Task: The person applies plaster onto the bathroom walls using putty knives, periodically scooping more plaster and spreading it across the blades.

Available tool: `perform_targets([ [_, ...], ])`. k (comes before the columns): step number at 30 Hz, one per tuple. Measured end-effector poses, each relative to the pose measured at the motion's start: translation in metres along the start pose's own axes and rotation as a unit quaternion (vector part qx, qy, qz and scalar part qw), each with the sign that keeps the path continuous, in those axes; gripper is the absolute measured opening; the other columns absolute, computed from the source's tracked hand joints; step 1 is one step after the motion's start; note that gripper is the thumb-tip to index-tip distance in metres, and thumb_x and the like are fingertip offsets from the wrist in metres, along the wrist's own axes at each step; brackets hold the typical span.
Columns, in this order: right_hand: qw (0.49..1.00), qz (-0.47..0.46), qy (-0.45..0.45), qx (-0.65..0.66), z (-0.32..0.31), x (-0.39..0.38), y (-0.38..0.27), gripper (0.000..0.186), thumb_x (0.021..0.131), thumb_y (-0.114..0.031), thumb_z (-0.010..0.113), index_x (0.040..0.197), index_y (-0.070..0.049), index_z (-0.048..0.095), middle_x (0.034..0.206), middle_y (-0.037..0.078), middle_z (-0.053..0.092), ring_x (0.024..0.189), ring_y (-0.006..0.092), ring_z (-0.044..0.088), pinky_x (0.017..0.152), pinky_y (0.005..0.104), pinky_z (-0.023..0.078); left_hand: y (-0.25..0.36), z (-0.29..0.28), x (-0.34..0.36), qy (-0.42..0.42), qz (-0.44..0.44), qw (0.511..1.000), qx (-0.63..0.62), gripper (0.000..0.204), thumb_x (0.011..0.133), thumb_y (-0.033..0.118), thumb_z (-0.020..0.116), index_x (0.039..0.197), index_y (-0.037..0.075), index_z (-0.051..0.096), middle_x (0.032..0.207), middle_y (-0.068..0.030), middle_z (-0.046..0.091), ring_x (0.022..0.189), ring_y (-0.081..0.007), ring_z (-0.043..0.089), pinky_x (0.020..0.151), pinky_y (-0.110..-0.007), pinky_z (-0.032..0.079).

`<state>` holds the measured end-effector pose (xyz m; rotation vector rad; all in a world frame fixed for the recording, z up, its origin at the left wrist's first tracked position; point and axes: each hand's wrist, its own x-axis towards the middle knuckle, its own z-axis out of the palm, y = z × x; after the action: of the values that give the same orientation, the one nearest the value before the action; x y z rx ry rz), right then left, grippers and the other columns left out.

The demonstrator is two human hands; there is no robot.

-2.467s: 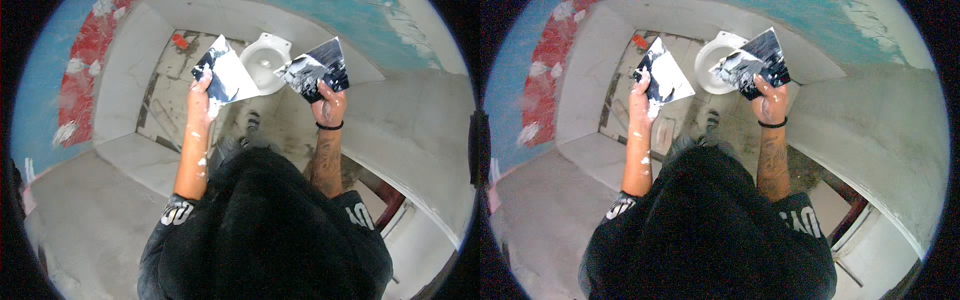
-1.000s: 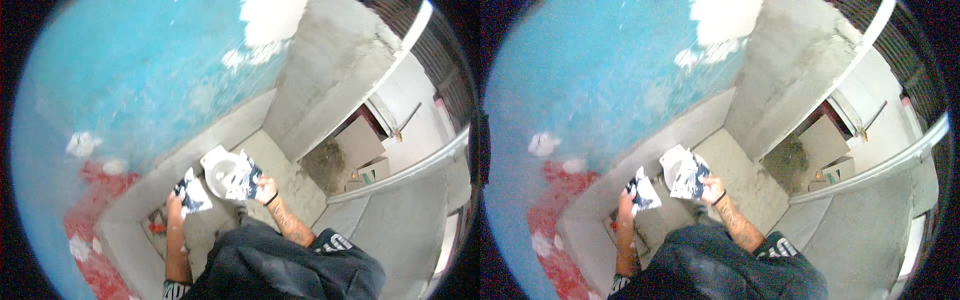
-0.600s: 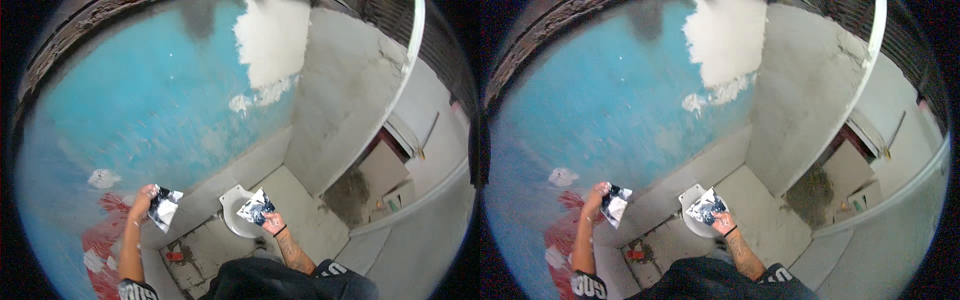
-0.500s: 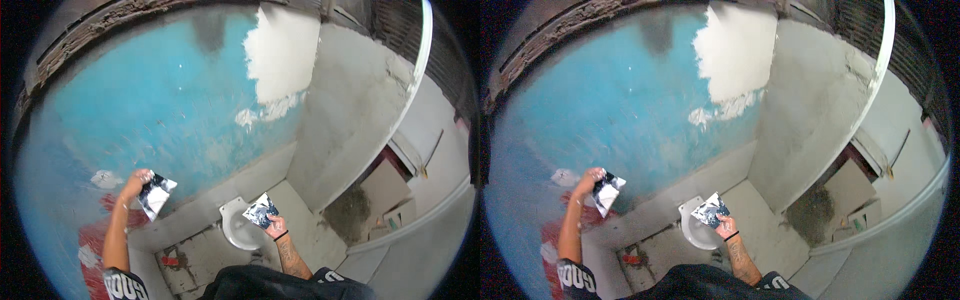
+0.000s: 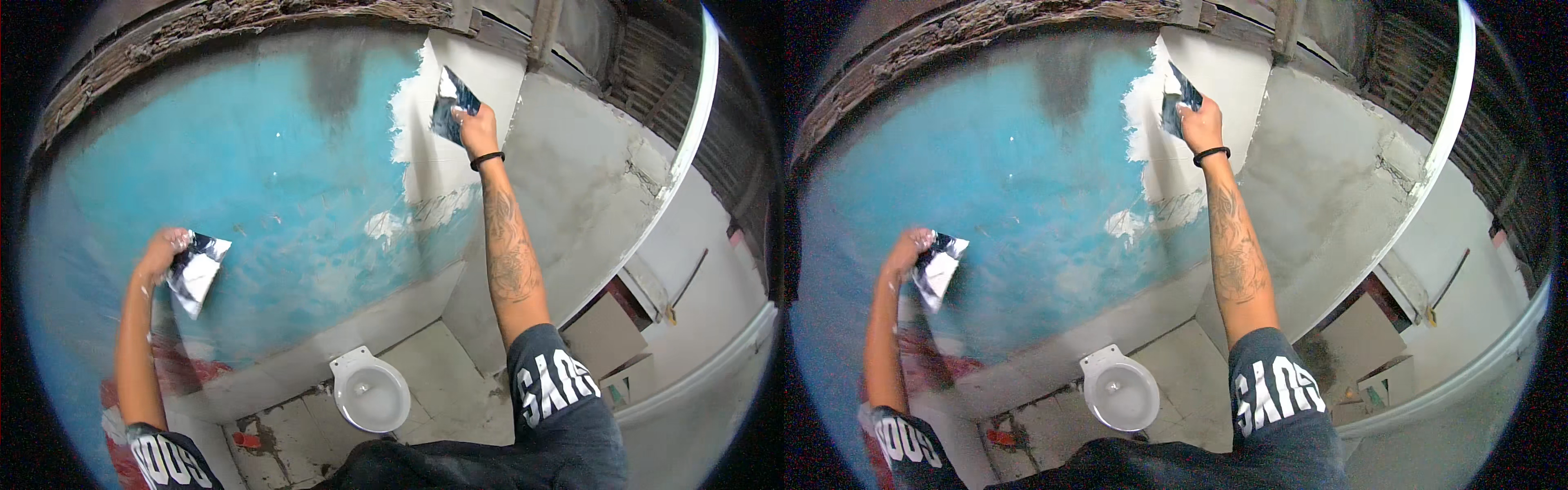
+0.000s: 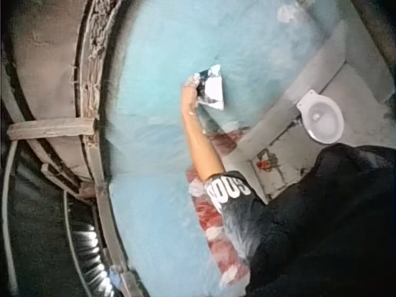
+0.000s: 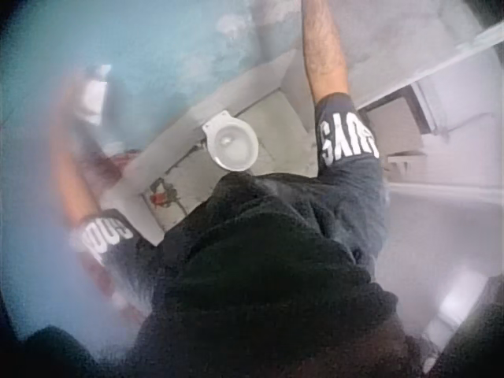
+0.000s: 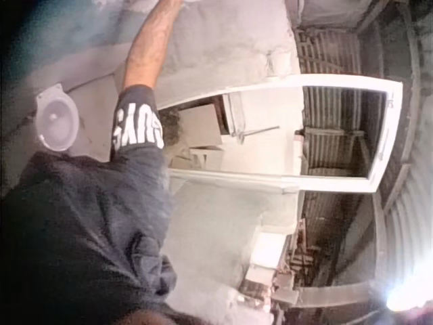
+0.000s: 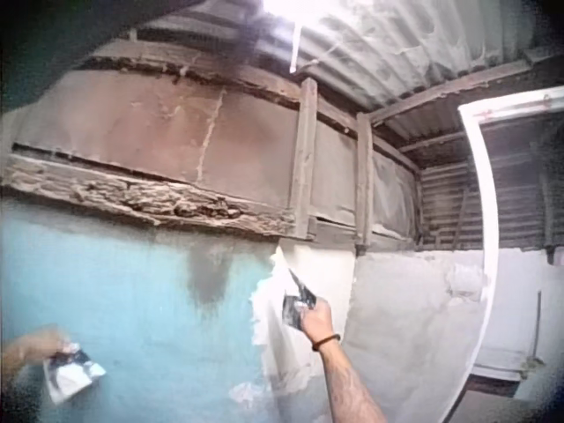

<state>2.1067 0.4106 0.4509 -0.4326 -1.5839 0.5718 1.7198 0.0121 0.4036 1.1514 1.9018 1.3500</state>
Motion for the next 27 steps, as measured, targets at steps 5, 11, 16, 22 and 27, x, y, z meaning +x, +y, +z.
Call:
perform_targets([
  [5, 0.914, 0.144, -0.052, 0.376, 0.01, -0.111, -0.034, 0.033, 0.074, 0.004, 0.053, 0.106, 0.006, 0.05, 0.093, 0.008, 0.059, 0.082, 0.0153, 0.058, 0.076, 0.0267, 0.046, -0.135, 0.118, -0.05, 0.13, -0.014, 0.975, -0.179, 0.012, 0.085, 0.014, 0.05, 0.091, 0.005, 0.055, 0.084, 0.0005, 0.053, 0.079, -0.0102, 0.05, 0.074, -0.026, 0.043],
  [11, 0.834, 0.361, -0.048, 0.413, 0.024, -0.272, -0.022, 0.035, 0.074, 0.004, 0.054, 0.109, 0.005, 0.05, 0.097, 0.009, 0.058, 0.086, 0.0183, 0.058, 0.079, 0.0302, 0.046, -0.21, 0.257, -0.072, 0.147, -0.002, 0.989, 0.018, 0.044, 0.076, 0.009, 0.053, 0.118, -0.002, 0.044, 0.11, -0.0194, 0.05, 0.098, -0.03, 0.052, 0.086, -0.032, 0.043],
  [16, 0.796, 0.436, -0.064, 0.415, 0.007, -0.312, -0.015, 0.022, 0.077, 0.004, 0.054, 0.099, 0.005, 0.055, 0.092, 0.006, 0.06, 0.08, 0.0115, 0.056, 0.072, 0.0249, 0.045, -0.082, 0.324, -0.061, 0.249, -0.103, 0.863, -0.427, 0.021, 0.086, 0.009, 0.046, 0.104, -0.001, 0.052, 0.096, -0.0057, 0.055, 0.085, -0.0116, 0.052, 0.074, -0.024, 0.043],
  [22, 0.903, 0.232, -0.274, 0.235, 0.041, -0.37, -0.057, 0.062, 0.058, 0.009, 0.046, 0.119, 0.004, 0.039, 0.115, 0.012, 0.045, 0.106, 0.0187, 0.045, 0.092, 0.0294, 0.034, -0.083, 0.271, -0.112, 0.194, -0.14, 0.862, -0.446, 0.02, 0.088, 0.013, 0.047, 0.103, 0.0, 0.051, 0.086, -0.0055, 0.057, 0.074, -0.0155, 0.059, 0.067, -0.03, 0.05],
  [27, 0.91, 0.056, -0.376, 0.166, 0.071, -0.407, -0.112, 0.067, 0.053, 0.016, 0.043, 0.117, -0.004, 0.041, 0.115, 0.016, 0.041, 0.113, 0.0285, 0.039, 0.095, 0.0374, 0.032, -0.124, 0.229, -0.169, 0.165, -0.1, 0.854, -0.483, 0.022, 0.087, 0.013, 0.048, 0.102, -0.001, 0.054, 0.091, -0.0085, 0.06, 0.076, -0.0155, 0.06, 0.067, -0.028, 0.05],
])
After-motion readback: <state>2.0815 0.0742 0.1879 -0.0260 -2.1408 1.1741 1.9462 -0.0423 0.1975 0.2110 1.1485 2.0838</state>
